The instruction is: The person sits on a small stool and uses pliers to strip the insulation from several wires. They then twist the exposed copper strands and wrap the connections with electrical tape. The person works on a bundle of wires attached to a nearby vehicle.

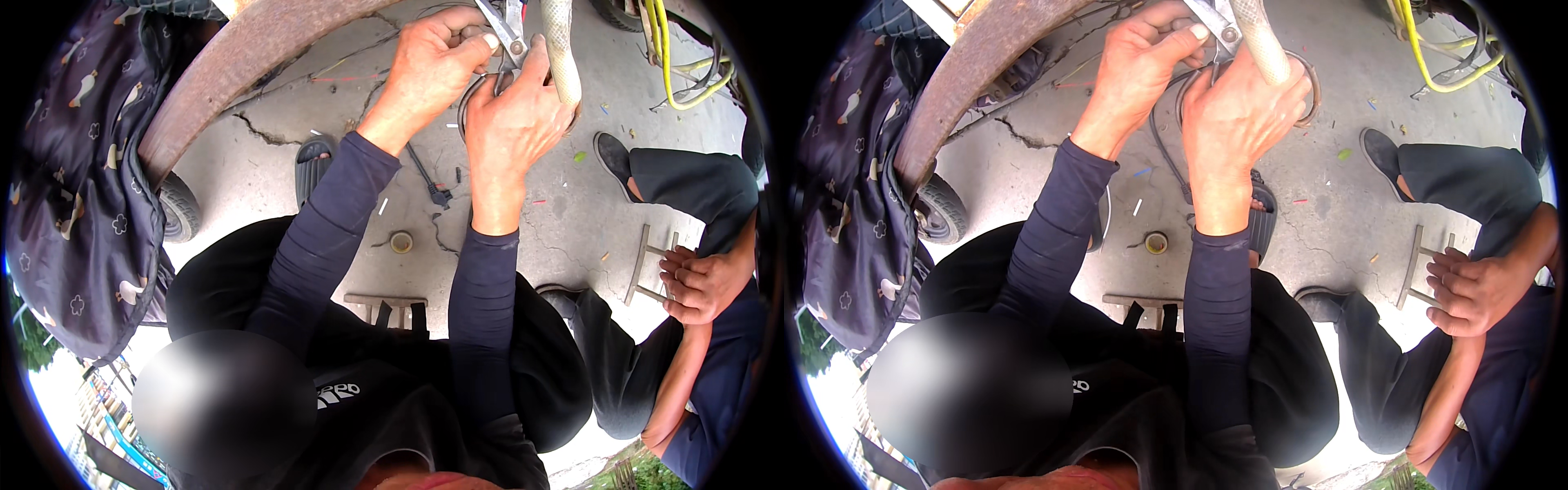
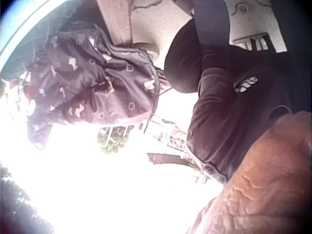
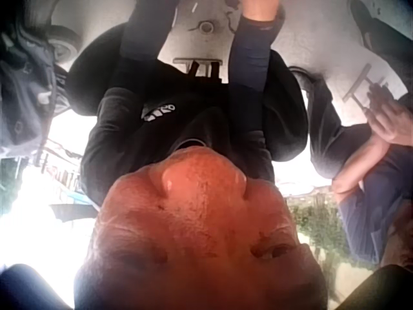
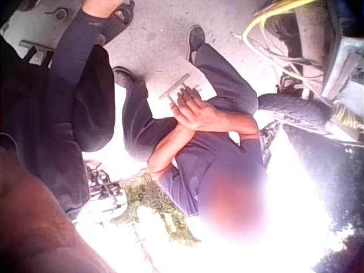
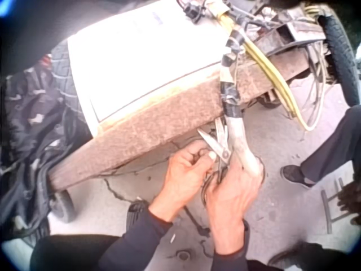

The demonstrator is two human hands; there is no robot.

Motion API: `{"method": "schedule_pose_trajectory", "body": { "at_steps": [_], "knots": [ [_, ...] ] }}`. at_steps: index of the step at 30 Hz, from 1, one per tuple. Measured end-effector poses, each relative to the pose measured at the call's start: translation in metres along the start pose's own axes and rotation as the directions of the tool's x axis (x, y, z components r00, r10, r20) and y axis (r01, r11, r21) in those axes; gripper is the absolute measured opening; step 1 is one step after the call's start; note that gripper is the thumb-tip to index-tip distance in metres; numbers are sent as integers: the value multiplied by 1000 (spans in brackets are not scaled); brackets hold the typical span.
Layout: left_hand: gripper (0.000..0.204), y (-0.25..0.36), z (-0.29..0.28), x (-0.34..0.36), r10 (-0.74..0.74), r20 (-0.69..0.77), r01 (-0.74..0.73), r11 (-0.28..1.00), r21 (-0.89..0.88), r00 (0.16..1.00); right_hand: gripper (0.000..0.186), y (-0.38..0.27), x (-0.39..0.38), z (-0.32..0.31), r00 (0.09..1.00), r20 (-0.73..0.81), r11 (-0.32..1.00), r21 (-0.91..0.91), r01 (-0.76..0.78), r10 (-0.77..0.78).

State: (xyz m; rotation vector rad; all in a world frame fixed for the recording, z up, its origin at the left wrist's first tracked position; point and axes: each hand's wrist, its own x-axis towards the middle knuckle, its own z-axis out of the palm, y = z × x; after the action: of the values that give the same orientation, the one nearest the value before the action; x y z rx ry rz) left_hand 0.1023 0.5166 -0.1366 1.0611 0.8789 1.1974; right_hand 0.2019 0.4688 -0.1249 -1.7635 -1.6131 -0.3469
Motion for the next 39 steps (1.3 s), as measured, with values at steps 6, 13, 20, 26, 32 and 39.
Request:
{"method": "schedule_pose_trajectory", "body": {
  "at_steps": [6,13,20,26,32,39],
  "knots": [
    [17,4,0,0,-16,29,14,997,70,999,59,5,1,2,1000,-6,999,26,18,-18],
    [20,-2,-4,1,197,-3,-188,940,285,980,61,2,1,4,997,35,998,22,-64,63],
    [23,-1,-4,-1,163,-25,-151,952,267,986,60,1,0,10,999,11,999,11,-30,30],
    [23,-1,-2,1,66,12,-66,993,94,998,57,1,-6,16,994,28,995,8,-102,102],
    [26,-5,-7,3,31,63,-32,999,17,998,57,0,-6,16,994,36,994,1,-107,107],
    [23,-8,-20,7,55,147,-84,977,194,988,61,10,0,14,999,-5,998,-45,49,-49]
  ]
}}
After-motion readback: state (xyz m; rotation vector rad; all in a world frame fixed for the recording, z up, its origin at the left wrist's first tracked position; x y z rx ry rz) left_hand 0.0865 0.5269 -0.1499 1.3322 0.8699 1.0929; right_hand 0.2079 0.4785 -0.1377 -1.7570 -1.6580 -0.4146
